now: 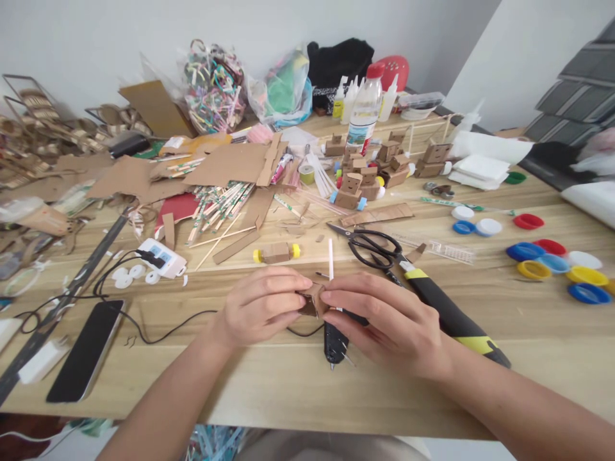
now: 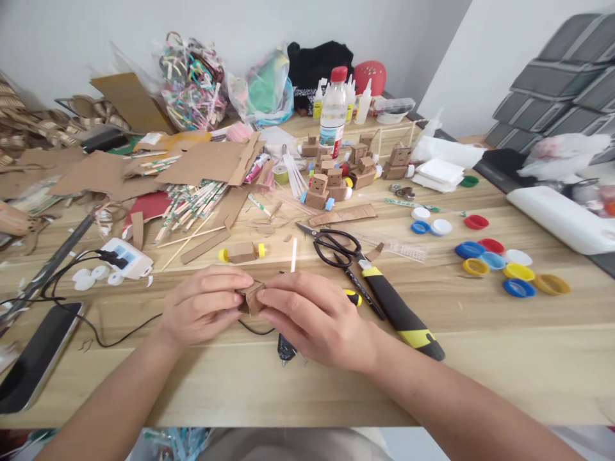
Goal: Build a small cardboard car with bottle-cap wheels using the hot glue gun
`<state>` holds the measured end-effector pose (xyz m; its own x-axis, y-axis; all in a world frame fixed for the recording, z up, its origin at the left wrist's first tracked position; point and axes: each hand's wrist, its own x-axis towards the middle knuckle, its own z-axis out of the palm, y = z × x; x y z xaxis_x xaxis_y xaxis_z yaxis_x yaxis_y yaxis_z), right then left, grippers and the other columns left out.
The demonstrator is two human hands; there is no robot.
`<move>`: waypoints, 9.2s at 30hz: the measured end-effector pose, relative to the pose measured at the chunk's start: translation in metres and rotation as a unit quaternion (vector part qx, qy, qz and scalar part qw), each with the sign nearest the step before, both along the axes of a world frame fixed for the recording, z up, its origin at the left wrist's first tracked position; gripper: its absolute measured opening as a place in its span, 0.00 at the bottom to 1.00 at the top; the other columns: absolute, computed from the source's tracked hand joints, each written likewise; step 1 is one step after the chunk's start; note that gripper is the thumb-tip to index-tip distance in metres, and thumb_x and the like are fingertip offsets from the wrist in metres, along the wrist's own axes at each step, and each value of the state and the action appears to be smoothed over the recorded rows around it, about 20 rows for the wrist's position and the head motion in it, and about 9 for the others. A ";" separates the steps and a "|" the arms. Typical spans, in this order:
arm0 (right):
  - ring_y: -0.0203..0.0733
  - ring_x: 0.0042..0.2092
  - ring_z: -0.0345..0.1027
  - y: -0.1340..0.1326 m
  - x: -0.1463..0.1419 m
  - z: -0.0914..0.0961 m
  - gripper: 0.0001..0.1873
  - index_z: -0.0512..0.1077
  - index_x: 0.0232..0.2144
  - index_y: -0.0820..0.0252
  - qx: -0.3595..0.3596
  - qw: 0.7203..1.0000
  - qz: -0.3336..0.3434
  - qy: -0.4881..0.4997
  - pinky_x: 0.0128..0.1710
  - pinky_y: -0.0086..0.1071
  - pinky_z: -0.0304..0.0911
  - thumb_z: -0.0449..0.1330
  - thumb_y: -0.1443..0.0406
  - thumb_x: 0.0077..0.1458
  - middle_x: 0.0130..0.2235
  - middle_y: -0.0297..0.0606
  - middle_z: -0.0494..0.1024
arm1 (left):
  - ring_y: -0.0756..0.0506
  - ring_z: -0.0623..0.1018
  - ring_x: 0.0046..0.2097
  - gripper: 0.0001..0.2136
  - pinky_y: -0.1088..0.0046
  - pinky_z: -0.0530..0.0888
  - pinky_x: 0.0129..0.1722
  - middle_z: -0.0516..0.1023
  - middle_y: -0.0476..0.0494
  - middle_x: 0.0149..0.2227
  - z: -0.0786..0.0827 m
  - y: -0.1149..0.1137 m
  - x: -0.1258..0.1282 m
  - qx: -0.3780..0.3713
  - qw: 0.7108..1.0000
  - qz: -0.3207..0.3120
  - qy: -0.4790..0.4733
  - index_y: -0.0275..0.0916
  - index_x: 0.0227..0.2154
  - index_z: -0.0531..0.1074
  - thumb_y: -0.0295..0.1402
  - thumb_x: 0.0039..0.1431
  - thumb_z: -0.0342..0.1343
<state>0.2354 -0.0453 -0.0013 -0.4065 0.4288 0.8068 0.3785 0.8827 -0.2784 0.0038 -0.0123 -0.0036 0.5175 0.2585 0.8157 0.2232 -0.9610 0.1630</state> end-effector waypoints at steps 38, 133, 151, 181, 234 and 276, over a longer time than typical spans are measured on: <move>0.40 0.35 0.80 0.007 0.000 -0.004 0.05 0.73 0.46 0.61 0.023 0.999 -0.020 -0.015 0.33 0.32 0.79 0.58 0.66 0.71 0.37 0.45 0.84 | 0.45 0.87 0.43 0.05 0.67 0.86 0.43 0.87 0.38 0.40 -0.007 0.002 0.004 -0.076 0.996 0.000 -0.054 0.41 0.42 0.72 0.31 0.67 0.62; 0.51 0.49 0.80 0.022 -0.004 -0.019 0.08 0.73 0.48 0.55 -0.024 0.990 -0.054 -0.129 0.45 0.47 0.77 0.57 0.69 0.69 0.48 0.48 0.84 | 0.43 0.86 0.44 0.15 0.65 0.84 0.43 0.83 0.43 0.44 -0.023 -0.001 0.010 -0.177 0.969 0.128 0.113 0.42 0.49 0.66 0.25 0.63 0.62; 0.41 0.33 0.75 0.026 0.005 -0.005 0.10 0.75 0.40 0.54 -0.004 0.998 -0.058 -0.036 0.33 0.37 0.71 0.61 0.74 0.63 0.34 0.37 0.81 | 0.45 0.86 0.45 0.13 0.67 0.83 0.47 0.85 0.45 0.43 -0.014 -0.006 0.010 -0.122 0.984 0.125 0.027 0.43 0.48 0.69 0.26 0.64 0.62; 0.40 0.34 0.74 0.018 0.004 -0.004 0.15 0.72 0.46 0.57 0.031 0.999 -0.017 -0.021 0.34 0.36 0.72 0.61 0.78 0.61 0.36 0.38 0.82 | 0.45 0.87 0.45 0.06 0.67 0.87 0.46 0.87 0.38 0.40 -0.001 -0.006 0.006 0.060 0.993 0.092 0.032 0.36 0.44 0.72 0.22 0.66 0.59; 0.42 0.34 0.74 0.012 0.003 -0.002 0.15 0.73 0.51 0.60 0.052 0.998 -0.017 -0.042 0.32 0.37 0.73 0.59 0.74 0.63 0.36 0.42 0.83 | 0.45 0.87 0.44 0.05 0.67 0.87 0.45 0.87 0.39 0.40 -0.002 -0.008 0.007 0.052 0.994 0.093 -0.004 0.36 0.44 0.74 0.24 0.67 0.59; 0.46 0.27 0.79 0.011 0.038 -0.003 0.19 0.77 0.36 0.54 -0.268 0.902 -0.006 -0.339 0.23 0.33 0.66 0.76 0.73 0.42 0.29 0.33 0.83 | 0.46 0.87 0.44 0.06 0.67 0.87 0.45 0.86 0.38 0.41 -0.006 -0.001 0.003 0.067 0.994 0.088 0.002 0.35 0.44 0.75 0.23 0.66 0.60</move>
